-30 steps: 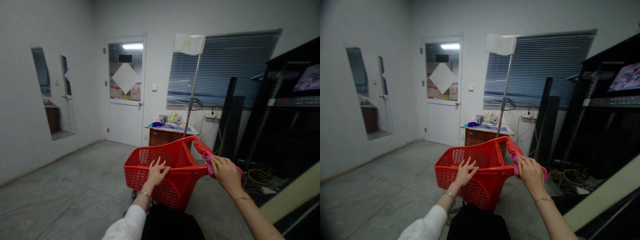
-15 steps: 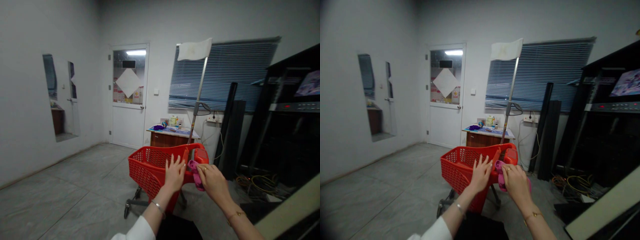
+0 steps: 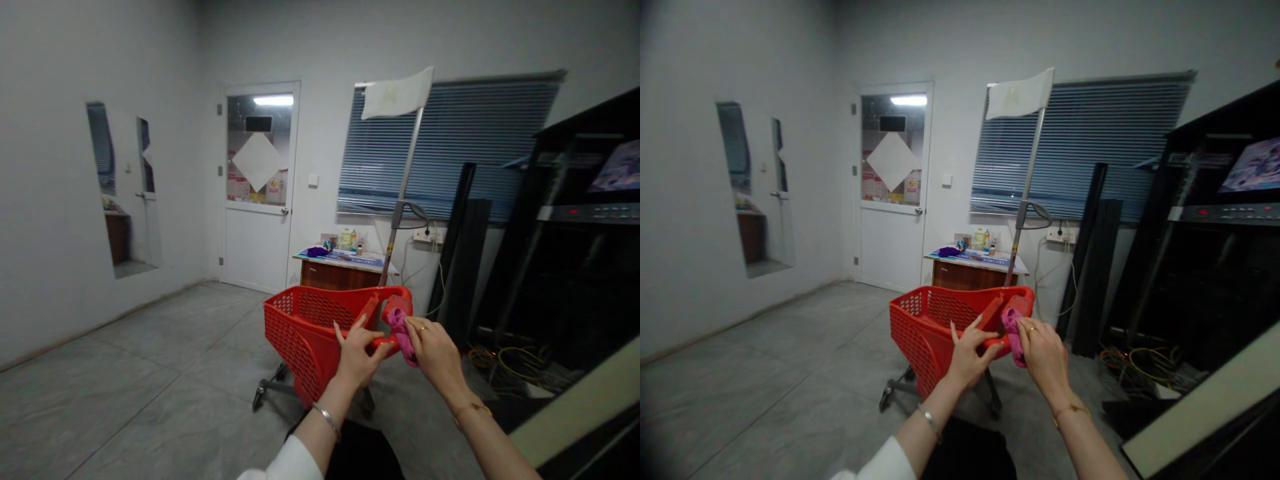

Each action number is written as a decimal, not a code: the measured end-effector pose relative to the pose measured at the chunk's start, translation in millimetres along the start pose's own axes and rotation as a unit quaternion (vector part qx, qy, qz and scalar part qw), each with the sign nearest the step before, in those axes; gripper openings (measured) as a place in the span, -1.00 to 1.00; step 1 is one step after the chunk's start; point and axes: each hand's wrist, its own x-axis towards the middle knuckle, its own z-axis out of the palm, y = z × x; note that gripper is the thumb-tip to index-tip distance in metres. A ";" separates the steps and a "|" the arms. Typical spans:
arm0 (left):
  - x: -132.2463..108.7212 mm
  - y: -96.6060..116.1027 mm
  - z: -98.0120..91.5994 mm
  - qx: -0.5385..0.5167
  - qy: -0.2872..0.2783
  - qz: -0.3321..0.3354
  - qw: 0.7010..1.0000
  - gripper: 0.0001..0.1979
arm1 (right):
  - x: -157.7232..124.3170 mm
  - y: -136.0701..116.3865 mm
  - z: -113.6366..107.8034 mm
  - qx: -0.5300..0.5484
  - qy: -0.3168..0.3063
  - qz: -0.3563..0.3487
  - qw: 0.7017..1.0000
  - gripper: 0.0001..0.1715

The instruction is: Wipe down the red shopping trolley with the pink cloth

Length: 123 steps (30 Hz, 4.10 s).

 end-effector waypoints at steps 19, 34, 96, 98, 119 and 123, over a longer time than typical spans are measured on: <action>19.4 -55.6 -94.2 0.027 -0.077 -0.008 0.997 -0.64 | 20.1 -10.6 1.7 -0.014 0.030 -0.021 0.999 -0.59; 20.9 -10.0 -57.1 0.256 0.011 0.031 0.966 -0.60 | 10.5 -85.9 21.6 -0.027 0.047 -0.049 0.997 -0.62; 16.6 -25.5 -62.2 0.263 0.056 0.134 0.954 -0.70 | -4.6 -22.5 13.8 -0.070 0.133 -0.035 0.988 -0.75; 16.0 -24.4 -62.3 0.261 0.056 0.133 0.954 -0.71 | -6.3 -14.3 10.3 -0.078 0.135 -0.024 0.987 -0.75; -2.7 -13.8 -80.0 0.335 0.066 0.044 0.939 -0.61 | 2.4 -108.4 0.8 -0.057 0.108 -0.043 0.992 -0.71; -5.5 -15.9 -81.9 0.331 0.065 0.050 0.940 -0.61 | 1.8 -110.9 1.0 -0.042 0.101 -0.064 0.992 -0.73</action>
